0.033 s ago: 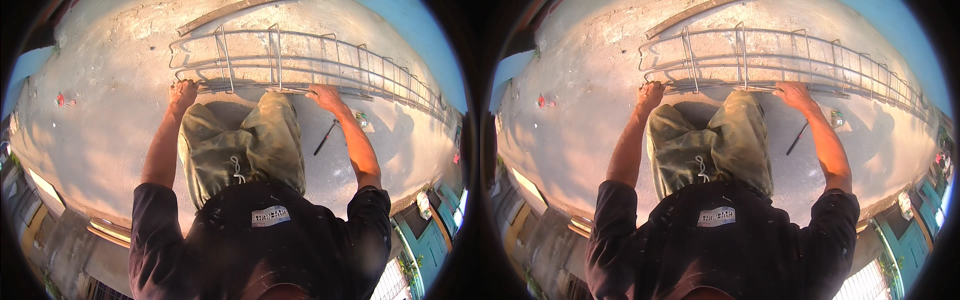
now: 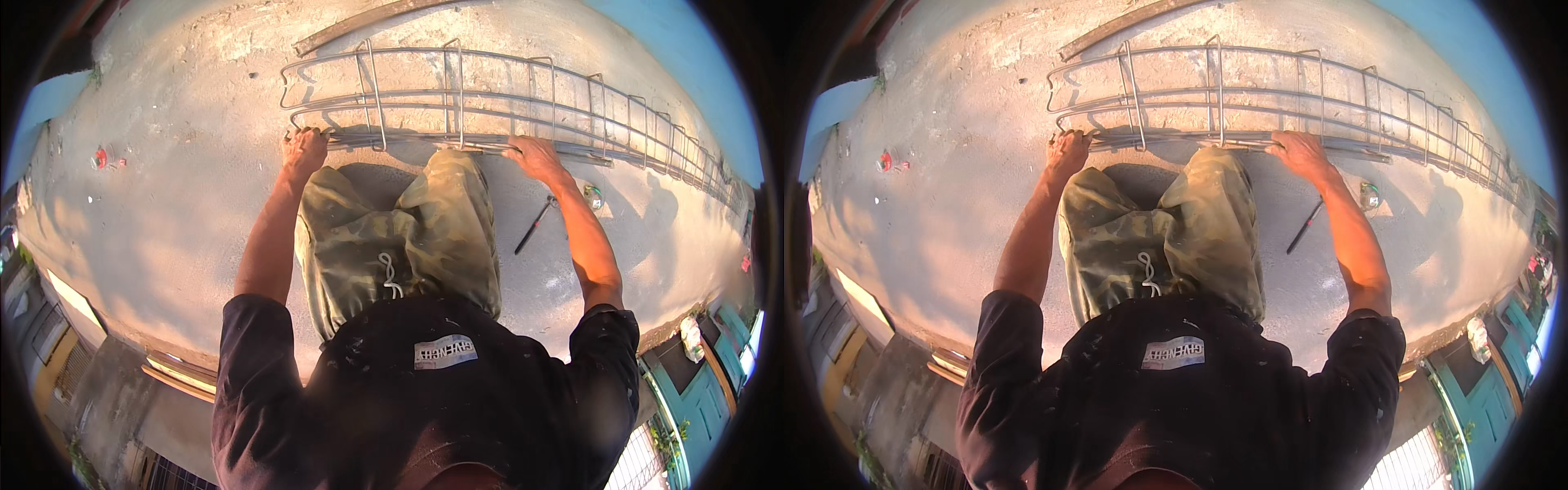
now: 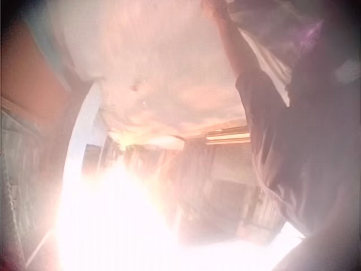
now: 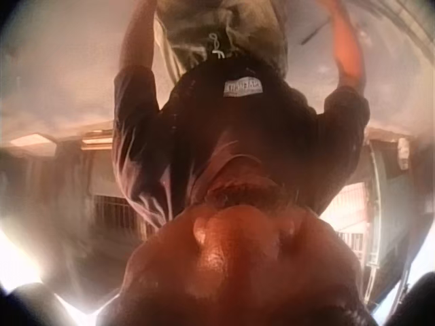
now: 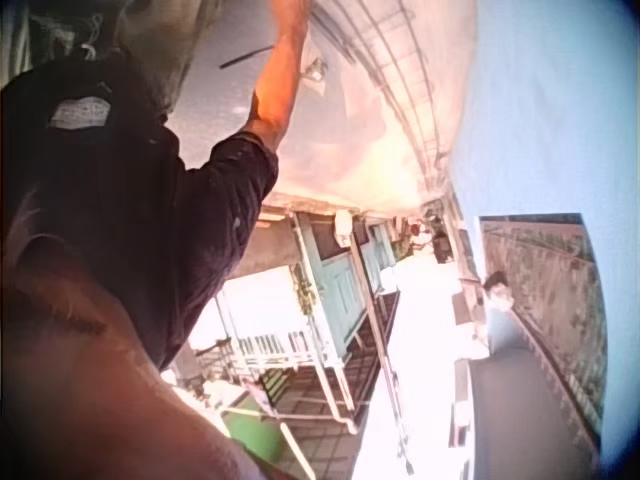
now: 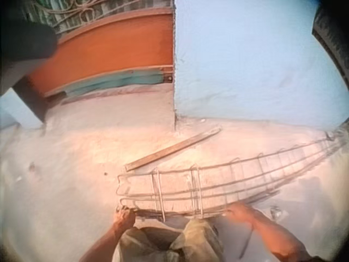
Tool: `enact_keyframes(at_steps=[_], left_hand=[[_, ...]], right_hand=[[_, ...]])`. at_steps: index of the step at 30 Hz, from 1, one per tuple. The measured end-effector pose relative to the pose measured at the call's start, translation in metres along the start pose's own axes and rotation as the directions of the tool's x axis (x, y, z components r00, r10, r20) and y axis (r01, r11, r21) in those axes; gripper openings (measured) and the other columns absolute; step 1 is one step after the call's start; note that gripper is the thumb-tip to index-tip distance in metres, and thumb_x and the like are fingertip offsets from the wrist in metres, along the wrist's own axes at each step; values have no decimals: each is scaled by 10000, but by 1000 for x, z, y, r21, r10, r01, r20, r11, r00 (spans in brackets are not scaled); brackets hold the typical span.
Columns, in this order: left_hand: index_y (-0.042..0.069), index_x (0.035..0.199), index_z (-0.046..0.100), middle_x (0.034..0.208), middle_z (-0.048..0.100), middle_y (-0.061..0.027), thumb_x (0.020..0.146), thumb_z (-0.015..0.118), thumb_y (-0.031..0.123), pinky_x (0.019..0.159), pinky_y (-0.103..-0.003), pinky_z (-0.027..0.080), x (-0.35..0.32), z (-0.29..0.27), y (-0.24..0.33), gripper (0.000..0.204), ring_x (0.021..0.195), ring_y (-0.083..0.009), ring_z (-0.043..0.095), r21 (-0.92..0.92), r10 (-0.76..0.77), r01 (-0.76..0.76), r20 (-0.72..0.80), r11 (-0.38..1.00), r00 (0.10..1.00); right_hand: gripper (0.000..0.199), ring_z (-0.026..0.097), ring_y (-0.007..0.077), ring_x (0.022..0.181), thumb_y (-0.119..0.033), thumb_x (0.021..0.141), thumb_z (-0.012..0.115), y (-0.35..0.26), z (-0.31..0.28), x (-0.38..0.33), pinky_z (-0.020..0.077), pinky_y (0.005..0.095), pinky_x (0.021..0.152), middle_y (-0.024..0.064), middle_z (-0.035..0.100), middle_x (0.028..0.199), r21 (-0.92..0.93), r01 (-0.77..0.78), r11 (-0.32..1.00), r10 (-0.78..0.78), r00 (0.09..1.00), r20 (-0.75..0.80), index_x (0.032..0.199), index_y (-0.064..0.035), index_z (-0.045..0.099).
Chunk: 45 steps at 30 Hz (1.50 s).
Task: The person uses a long metal bar as a lever to bend and shape a metal wire frame on a concrete floor. They repeatedly position the bar under the frame and apply downward pressure to adjust the wire's curvature. The person also uses a hammer to tap the frame and a broom to sweep the area.
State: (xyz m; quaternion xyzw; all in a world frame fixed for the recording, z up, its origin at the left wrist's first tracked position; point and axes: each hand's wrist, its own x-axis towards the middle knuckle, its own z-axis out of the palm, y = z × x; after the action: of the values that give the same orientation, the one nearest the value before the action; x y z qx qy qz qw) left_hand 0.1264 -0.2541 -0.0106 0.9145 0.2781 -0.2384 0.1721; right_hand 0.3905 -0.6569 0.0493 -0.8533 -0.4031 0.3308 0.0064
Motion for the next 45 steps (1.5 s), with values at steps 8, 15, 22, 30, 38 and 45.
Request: enact_keyframes(at_steps=[8,15,22,30,38,45], left_hand=[[-28,1407,401,1407,469,-177,828,681,493,1098,-584,252,-16,33,13,828,1358,-338,371,165,-20,39,-115,985,993],[-34,1387,423,1409,445,-226,820,671,568,1100,-517,277,-5,35,27,864,1356,-370,375,-10,-99,100,33,995,995],[32,1155,625,1215,558,-193,844,680,455,1029,-487,333,-9,38,16,528,1200,-342,488,-37,-76,68,-278,997,957],[62,1172,627,1240,563,-174,825,694,469,1050,-502,314,-12,18,19,539,1225,-332,485,15,-41,45,-202,999,978],[48,1164,631,1239,566,-204,784,741,453,1046,-483,327,-1,6,28,567,1209,-350,494,-12,-33,32,-80,999,996],[38,1130,644,1170,579,-207,791,739,355,1027,-506,337,5,35,25,473,1185,-376,491,-131,-22,3,-148,991,989]], right_hand=[[339,625,377,901,-375,899,628,-2,6,3,467,497,782,181,670,921,-32,-7,999,8,1000,16,1007,-54,631],[375,617,396,961,-391,900,626,18,-28,52,475,488,808,177,676,976,-43,15,999,-25,971,-236,1028,-39,644],[362,620,392,941,-378,899,633,-10,-12,1,471,499,799,176,676,964,9,-74,997,75,993,-97,1059,-54,653],[352,626,377,929,-376,903,627,-7,-4,-12,477,472,787,170,676,967,13,-125,992,126,983,-133,1063,-64,651],[345,626,374,920,-380,897,633,0,-12,-6,468,478,794,153,676,961,93,-109,990,127,970,-208,987,-47,632],[318,627,379,896,-339,882,664,11,-7,-3,465,474,746,166,669,941,35,-84,996,90,963,-255,961,-35,614]])
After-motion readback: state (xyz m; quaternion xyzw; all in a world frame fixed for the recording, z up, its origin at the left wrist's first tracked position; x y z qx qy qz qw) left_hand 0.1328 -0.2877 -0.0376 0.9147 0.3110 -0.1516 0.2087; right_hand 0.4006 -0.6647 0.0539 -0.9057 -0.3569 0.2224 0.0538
